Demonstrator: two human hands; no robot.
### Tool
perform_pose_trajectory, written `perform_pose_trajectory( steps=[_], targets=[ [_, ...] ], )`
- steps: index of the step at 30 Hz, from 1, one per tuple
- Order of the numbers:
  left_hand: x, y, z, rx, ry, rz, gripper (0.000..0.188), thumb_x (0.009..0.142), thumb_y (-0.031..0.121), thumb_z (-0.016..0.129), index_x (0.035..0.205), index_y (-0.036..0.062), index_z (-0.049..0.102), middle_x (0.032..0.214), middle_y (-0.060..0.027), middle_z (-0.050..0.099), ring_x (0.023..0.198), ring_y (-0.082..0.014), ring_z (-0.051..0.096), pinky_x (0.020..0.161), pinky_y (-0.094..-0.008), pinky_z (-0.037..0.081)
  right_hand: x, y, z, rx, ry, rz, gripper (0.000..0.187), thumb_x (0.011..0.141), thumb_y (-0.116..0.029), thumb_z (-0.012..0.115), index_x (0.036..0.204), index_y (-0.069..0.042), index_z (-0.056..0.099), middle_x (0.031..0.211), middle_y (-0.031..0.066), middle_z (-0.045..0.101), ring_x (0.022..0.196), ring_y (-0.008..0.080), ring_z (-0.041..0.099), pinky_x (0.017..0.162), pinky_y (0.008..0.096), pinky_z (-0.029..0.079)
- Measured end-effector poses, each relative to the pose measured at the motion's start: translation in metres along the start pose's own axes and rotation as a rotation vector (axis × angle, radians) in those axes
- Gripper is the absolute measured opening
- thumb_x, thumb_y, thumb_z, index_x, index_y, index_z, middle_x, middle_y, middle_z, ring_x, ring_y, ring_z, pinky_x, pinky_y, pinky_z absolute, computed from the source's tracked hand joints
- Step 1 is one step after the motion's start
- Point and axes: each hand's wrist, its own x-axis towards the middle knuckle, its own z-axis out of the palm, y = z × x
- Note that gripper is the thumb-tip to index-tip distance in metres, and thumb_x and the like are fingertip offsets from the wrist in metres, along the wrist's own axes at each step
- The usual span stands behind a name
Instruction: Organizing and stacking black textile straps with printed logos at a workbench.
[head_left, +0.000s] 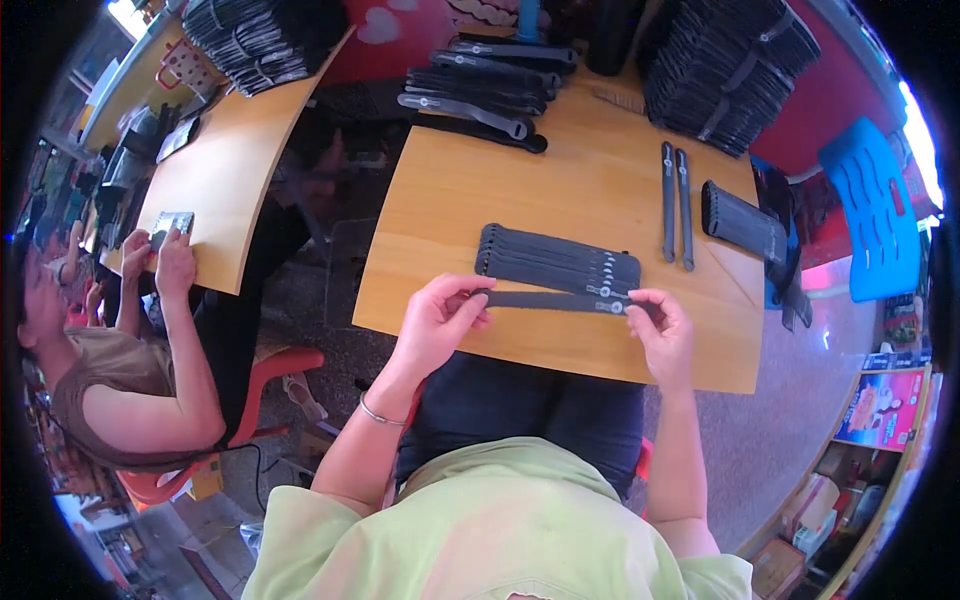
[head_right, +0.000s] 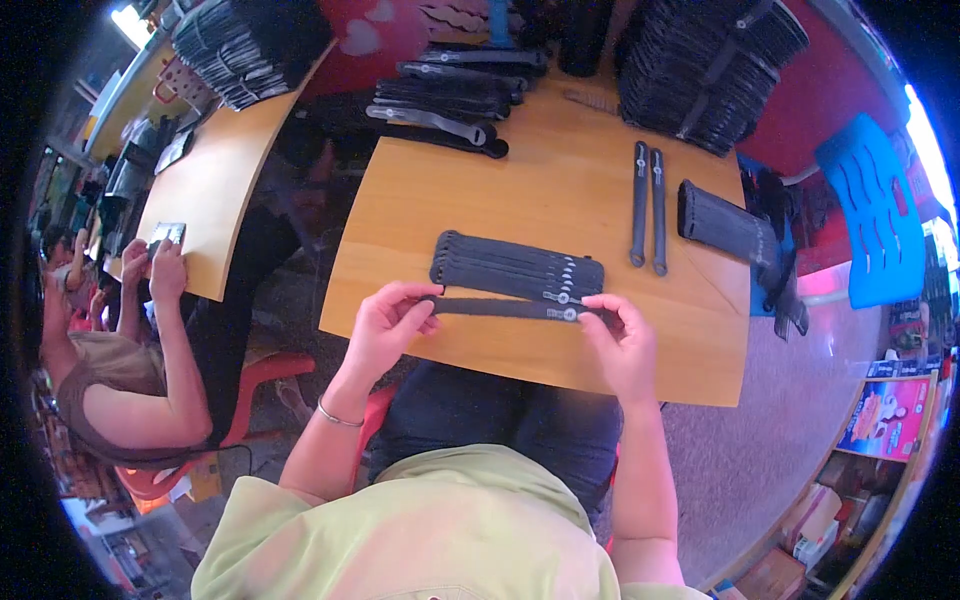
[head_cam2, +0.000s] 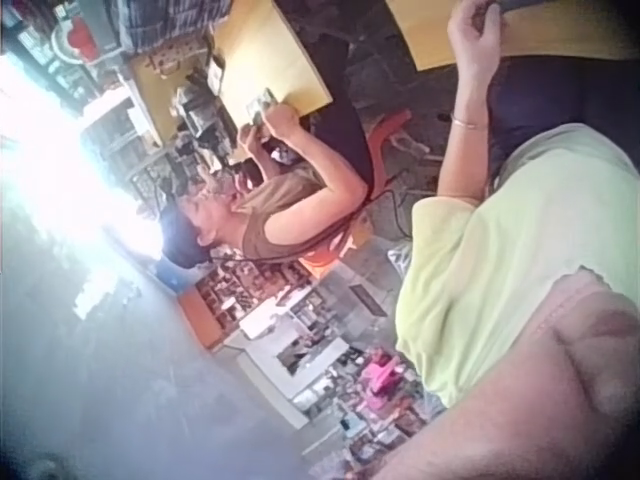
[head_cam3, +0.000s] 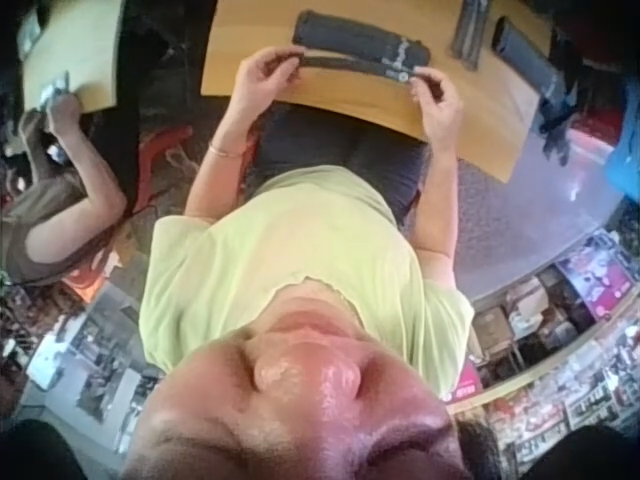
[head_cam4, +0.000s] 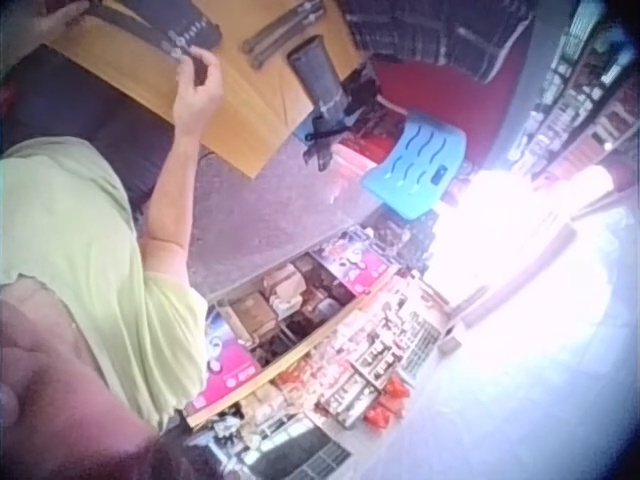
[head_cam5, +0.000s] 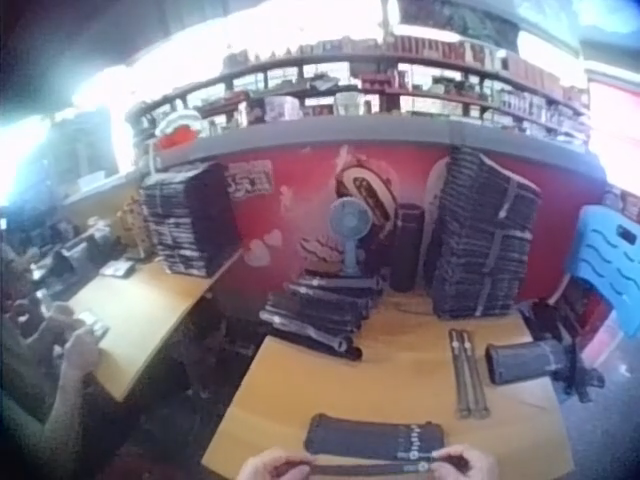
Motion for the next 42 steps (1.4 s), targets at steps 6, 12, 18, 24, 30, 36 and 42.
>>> perform_pose_trajectory(
  steps=[6,12,18,24,30,36,42],
  targets=[
    [0.009,-0.001,-0.001,0.037,0.069,0.065,0.017,0.090,0.002,0.059,0.106,-0.0013,0.062,0.084,-0.0027,0.059,0.073,-0.0107,0.065,0.068,-0.0218,0.053,0.006,0.000,0.002,-0.127,0.029,-0.047,0.015,0.083,0.001,0.065,0.098,-0.003,0.064,0.080,-0.0031,0.058,0.068,0.0027,0.051,0.060,0.0175,0.042],
    [0.013,-0.005,-0.002,0.006,0.114,-0.020,0.015,0.089,0.000,0.059,0.103,-0.0033,0.062,0.083,-0.0045,0.063,0.074,-0.0104,0.065,0.067,-0.0217,0.053,0.007,0.014,0.000,-0.147,0.100,-0.076,0.011,0.084,0.001,0.064,0.094,-0.002,0.063,0.079,-0.0022,0.059,0.067,0.0031,0.053,0.059,0.0179,0.044],
    [0.024,-0.002,-0.005,0.071,0.151,0.017,0.014,0.088,0.001,0.060,0.101,-0.0031,0.062,0.080,-0.0037,0.064,0.072,-0.0085,0.064,0.066,-0.0214,0.053,0.006,0.005,0.006,-0.071,0.120,-0.004,0.009,0.086,0.000,0.061,0.094,-0.002,0.062,0.078,-0.0021,0.059,0.066,0.0031,0.053,0.059,0.0187,0.046],
    [0.033,-0.012,-0.003,0.132,0.210,0.046,0.011,0.086,0.000,0.062,0.096,-0.0002,0.064,0.075,0.0008,0.062,0.064,-0.0044,0.058,0.059,-0.0176,0.046,0.007,0.011,0.004,-0.088,0.119,-0.041,0.008,0.086,-0.001,0.063,0.093,-0.002,0.062,0.077,-0.0030,0.057,0.066,0.0026,0.052,0.059,0.0181,0.044],
    [0.039,-0.022,-0.001,0.120,0.274,0.111,0.009,0.084,0.000,0.065,0.093,-0.0006,0.064,0.073,0.0030,0.059,0.062,-0.0014,0.049,0.055,-0.0165,0.041,0.008,0.014,0.003,-0.136,0.131,-0.104,0.007,0.086,-0.001,0.063,0.092,-0.003,0.061,0.076,-0.0041,0.056,0.066,0.0022,0.050,0.059,0.0174,0.041],
    [0.035,-0.023,0.001,0.221,0.300,0.182,0.008,0.083,0.001,0.065,0.090,-0.0011,0.063,0.073,0.0025,0.060,0.060,-0.0012,0.049,0.054,-0.0166,0.041,0.007,0.012,0.003,-0.094,0.135,-0.076,0.006,0.086,-0.002,0.063,0.091,-0.003,0.059,0.075,-0.0042,0.055,0.064,0.0019,0.048,0.058,0.0178,0.040],
    [0.036,-0.023,0.002,0.221,0.300,0.179,0.007,0.083,0.001,0.064,0.089,-0.0017,0.063,0.072,0.0023,0.060,0.058,-0.0013,0.049,0.053,-0.0172,0.041,0.006,0.010,0.003,-0.111,0.137,-0.108,0.005,0.087,-0.002,0.062,0.091,-0.003,0.058,0.075,-0.0041,0.054,0.064,0.0021,0.047,0.057,0.0180,0.040]
  ],
)
